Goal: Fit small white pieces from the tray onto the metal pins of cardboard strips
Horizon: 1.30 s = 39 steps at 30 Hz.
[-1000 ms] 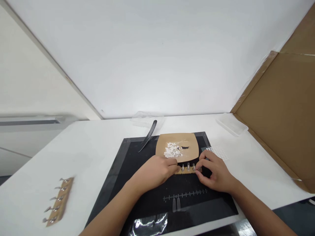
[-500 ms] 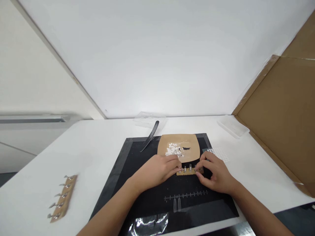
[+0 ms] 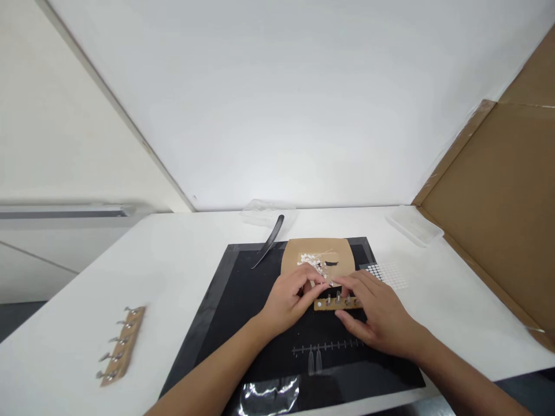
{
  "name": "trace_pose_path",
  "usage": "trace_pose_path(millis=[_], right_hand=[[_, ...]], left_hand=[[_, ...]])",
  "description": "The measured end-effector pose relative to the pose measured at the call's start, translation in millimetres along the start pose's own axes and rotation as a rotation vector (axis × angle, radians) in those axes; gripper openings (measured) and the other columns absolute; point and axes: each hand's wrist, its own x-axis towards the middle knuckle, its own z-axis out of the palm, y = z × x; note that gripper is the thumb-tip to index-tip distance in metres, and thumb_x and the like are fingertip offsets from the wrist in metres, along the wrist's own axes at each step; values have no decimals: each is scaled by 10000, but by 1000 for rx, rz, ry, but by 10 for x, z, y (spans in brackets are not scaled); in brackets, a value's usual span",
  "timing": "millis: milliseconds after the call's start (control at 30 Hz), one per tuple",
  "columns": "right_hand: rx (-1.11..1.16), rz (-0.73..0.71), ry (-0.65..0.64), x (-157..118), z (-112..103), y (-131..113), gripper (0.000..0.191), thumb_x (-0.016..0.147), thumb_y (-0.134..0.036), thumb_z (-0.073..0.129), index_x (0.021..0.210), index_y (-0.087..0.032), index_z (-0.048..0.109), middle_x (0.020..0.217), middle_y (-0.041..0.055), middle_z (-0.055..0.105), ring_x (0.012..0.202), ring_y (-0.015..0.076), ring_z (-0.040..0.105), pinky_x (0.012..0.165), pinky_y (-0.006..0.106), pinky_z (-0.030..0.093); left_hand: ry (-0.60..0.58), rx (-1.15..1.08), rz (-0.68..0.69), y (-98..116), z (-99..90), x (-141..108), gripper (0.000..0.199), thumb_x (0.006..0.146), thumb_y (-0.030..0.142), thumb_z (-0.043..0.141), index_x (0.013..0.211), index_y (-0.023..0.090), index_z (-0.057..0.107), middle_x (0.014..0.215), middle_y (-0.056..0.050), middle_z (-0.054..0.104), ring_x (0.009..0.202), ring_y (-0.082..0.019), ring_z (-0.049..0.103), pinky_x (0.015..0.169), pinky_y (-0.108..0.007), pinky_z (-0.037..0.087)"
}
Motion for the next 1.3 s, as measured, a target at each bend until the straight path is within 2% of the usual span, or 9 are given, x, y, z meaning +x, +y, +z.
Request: trace_pose_path(millis=[67, 133, 200, 267, 433, 667, 800, 1000, 1300], right_hand=[[-67, -2, -16, 151, -32, -36, 402, 1046, -312, 577, 1423, -186, 516, 1170, 124, 700, 1061, 271, 643, 898, 429, 552], [-138, -66, -86, 307, -60, -33, 256, 1099, -281, 472, 1280, -178, 620, 1106, 114, 729, 1006, 255, 670, 870, 411, 551], [-162, -90, -122, 427, -76, -8, 259, 1119, -282, 431, 1175, -180, 662, 1032, 98, 741, 955, 243, 685, 845, 393, 547], [-90, -71, -117, 488, -68, 26, 238, 1119, -321, 461, 1175, -195, 655, 1020, 75, 750, 930, 225, 695, 820, 363, 548], [30, -51, -40, 444, 64, 111, 197, 1118, -297, 474, 1155, -210, 647, 1061, 64, 763, 955, 207, 705, 838, 341, 552], [-70, -257, 114, 377, 179, 198, 279, 1130, -251, 447, 938, -181, 636, 819, 46, 687, 728, 181, 558, 653, 302, 435], [-135, -311, 174, 373, 188, 221, 236, 1118, -231, 487, 945, -184, 642, 781, 22, 675, 698, 169, 518, 632, 304, 382], [-170, -307, 242, 382, 194, 239, 272, 1120, -236, 470, 910, -190, 637, 763, 18, 666, 682, 167, 512, 612, 317, 342], [-160, -263, 247, 343, 246, 230, 264, 1113, -241, 463, 932, -194, 649, 787, 26, 677, 688, 170, 541, 623, 305, 380]], left_hand=[[18, -30, -91, 9, 9, -14, 133, 1037, 282, 643, 965, 188, 704, 816, 0, 674, 580, -82, 559, 568, -193, 460], [32, -56, -141, 24, 2, -16, 144, 1039, 290, 635, 959, 188, 699, 831, -3, 668, 578, -77, 566, 549, -188, 454], [59, -62, -150, 42, -18, -7, 151, 1044, 290, 625, 963, 185, 698, 852, -12, 671, 577, -74, 570, 536, -186, 450], [87, -56, -137, 59, -38, 7, 145, 1043, 280, 625, 964, 183, 699, 855, -16, 677, 569, -72, 565, 527, -186, 448], [78, -15, -82, 77, -43, 18, 122, 1033, 246, 637, 954, 188, 709, 835, -14, 697, 580, -82, 574, 550, -198, 466], [116, -12, 101, 29, -33, 24, 87, 971, 163, 724, 1049, 180, 756, 855, -40, 708, 682, -114, 653, 634, -226, 537], [119, -37, 125, 19, -53, 30, 187, 932, 148, 773, 1115, 183, 752, 688, 8, 635, 730, -150, 685, 642, -234, 561], [97, -11, 94, 101, -67, 28, 198, 955, 108, 680, 1129, 163, 757, 910, -83, 722, 653, -104, 643, 503, -179, 489], [107, -97, 15, 125, -54, 34, 161, 990, 123, 647, 1067, 175, 779, 960, -73, 719, 534, -46, 570, 514, -176, 508]])
